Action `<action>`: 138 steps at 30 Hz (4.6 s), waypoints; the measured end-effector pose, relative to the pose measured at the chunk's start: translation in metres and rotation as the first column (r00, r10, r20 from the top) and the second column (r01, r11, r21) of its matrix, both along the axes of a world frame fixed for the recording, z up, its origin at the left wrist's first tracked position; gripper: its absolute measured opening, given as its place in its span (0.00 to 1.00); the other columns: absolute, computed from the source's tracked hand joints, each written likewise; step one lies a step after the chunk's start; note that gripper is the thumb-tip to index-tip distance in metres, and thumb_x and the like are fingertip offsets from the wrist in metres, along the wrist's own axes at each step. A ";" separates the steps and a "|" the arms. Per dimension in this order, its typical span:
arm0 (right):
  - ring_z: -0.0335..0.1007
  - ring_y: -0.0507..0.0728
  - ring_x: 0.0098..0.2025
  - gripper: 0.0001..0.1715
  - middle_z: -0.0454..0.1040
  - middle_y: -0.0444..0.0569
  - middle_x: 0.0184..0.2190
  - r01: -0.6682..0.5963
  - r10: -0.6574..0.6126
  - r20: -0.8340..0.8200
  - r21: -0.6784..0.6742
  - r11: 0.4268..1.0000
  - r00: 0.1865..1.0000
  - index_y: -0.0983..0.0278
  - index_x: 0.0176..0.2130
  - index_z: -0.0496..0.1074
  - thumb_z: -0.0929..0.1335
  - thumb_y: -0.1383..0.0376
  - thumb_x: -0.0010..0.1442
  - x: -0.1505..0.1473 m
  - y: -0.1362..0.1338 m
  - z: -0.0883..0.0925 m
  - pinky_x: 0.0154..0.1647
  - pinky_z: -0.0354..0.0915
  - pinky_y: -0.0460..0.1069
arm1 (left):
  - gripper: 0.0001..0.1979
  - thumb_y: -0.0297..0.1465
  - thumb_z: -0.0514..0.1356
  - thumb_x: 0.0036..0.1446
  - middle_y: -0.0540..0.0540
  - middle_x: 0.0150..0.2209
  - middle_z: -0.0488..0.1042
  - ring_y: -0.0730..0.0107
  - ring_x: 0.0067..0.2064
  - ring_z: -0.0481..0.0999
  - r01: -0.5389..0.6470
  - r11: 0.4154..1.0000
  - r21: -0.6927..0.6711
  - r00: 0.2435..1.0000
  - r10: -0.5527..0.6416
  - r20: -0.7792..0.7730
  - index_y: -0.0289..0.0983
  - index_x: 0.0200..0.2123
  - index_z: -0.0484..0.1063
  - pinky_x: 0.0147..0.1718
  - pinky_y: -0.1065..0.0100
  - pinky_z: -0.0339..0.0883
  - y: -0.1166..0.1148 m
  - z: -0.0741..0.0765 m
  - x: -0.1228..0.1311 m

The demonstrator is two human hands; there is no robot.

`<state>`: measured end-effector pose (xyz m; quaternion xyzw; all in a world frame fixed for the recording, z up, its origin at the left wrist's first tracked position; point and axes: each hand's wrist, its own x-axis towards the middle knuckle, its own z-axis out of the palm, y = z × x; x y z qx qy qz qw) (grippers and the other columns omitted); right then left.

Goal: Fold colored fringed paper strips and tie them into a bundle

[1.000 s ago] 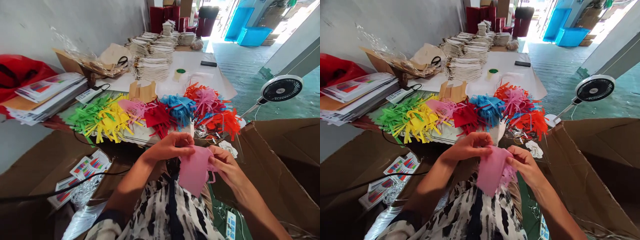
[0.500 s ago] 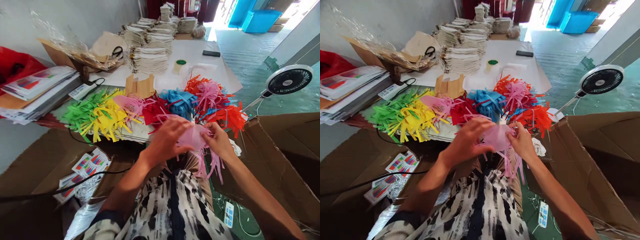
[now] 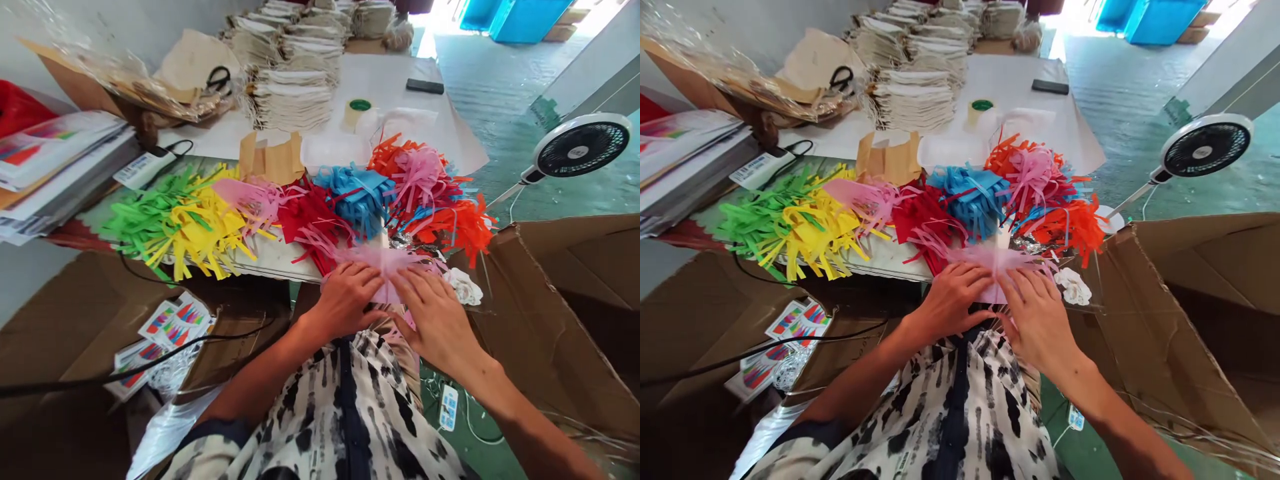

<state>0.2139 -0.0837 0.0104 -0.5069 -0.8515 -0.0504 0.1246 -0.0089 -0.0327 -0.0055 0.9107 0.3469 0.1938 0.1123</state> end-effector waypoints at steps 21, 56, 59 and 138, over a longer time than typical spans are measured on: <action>0.76 0.61 0.38 0.09 0.82 0.52 0.35 0.280 -0.295 -0.052 -0.192 0.941 0.954 0.63 0.43 0.74 0.64 0.64 0.70 -0.007 0.047 -0.008 0.40 0.55 0.53 | 0.10 0.35 0.61 0.70 0.48 0.36 0.82 0.59 0.47 0.77 -0.359 0.928 -0.102 0.931 0.363 0.028 0.40 0.35 0.77 0.47 0.54 0.60 0.012 0.016 0.002; 0.82 0.63 0.39 0.19 0.84 0.55 0.37 0.553 -0.481 0.283 -0.309 0.774 0.830 0.63 0.49 0.73 0.59 0.56 0.76 -0.027 0.074 0.006 0.30 0.48 0.52 | 0.11 0.28 0.60 0.71 0.48 0.51 0.83 0.62 0.56 0.76 -0.092 0.943 0.320 0.995 0.098 -0.002 0.40 0.53 0.77 0.59 0.55 0.61 0.021 -0.005 0.014; 0.81 0.63 0.39 0.16 0.83 0.55 0.42 0.535 -0.473 0.269 -0.255 0.805 0.839 0.63 0.51 0.73 0.62 0.58 0.74 -0.013 0.072 0.017 0.30 0.49 0.52 | 0.12 0.29 0.60 0.71 0.47 0.52 0.83 0.62 0.55 0.77 -0.064 0.970 0.236 0.995 0.079 -0.054 0.41 0.54 0.78 0.61 0.53 0.61 0.020 -0.013 0.012; 0.70 0.64 0.42 0.15 0.81 0.51 0.34 0.418 -0.416 0.044 -0.054 0.907 0.908 0.62 0.35 0.72 0.64 0.58 0.71 -0.011 0.028 -0.010 0.47 0.48 0.59 | 0.10 0.39 0.60 0.70 0.43 0.45 0.78 0.54 0.50 0.72 -0.333 0.943 0.020 0.932 0.332 -0.146 0.39 0.41 0.76 0.50 0.49 0.60 0.034 0.003 0.000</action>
